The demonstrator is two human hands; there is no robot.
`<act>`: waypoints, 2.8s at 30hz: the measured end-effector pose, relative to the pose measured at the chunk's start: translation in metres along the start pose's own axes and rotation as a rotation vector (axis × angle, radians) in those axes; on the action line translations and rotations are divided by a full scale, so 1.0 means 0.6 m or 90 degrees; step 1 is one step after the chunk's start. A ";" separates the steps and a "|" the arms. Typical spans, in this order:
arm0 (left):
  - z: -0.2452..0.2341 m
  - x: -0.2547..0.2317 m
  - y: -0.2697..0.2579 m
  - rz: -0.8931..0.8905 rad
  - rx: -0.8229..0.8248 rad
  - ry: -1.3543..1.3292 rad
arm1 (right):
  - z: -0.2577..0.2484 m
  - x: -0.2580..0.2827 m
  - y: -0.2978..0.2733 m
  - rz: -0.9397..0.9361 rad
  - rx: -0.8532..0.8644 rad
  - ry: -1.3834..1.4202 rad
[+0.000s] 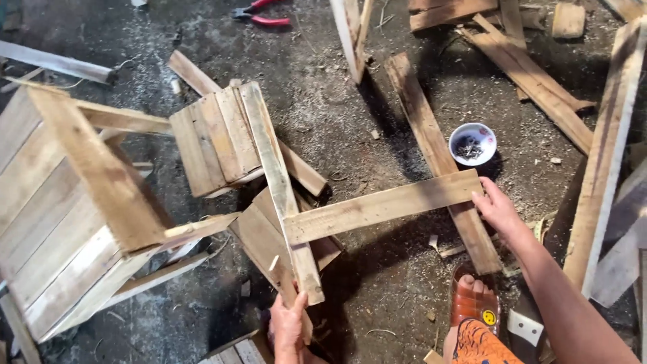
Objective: Assembling a wooden structure by hammering nails into wood slats on the ground.
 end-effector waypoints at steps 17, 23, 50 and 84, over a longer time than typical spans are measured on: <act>-0.009 0.034 0.023 -0.017 -0.171 0.253 | -0.032 -0.138 0.005 -0.112 0.057 -0.144; 0.061 -0.085 -0.126 0.198 -0.329 0.282 | -0.012 -0.102 -0.167 0.098 0.000 -0.147; 0.083 -0.162 0.033 0.279 -0.181 0.445 | 0.050 -0.230 -0.051 -0.039 0.030 0.106; 0.455 -0.054 -0.089 -0.051 0.272 -0.414 | 0.027 -0.106 -0.140 0.155 0.002 0.457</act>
Point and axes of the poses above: each hand's wrist, its own y-axis towards the middle knuckle, its own z-axis out of the palm, x = y × z, the point moved 1 cm from there along y, towards the middle knuckle, and after that the axes turned 4 degrees about x, right-handed, at the moved point
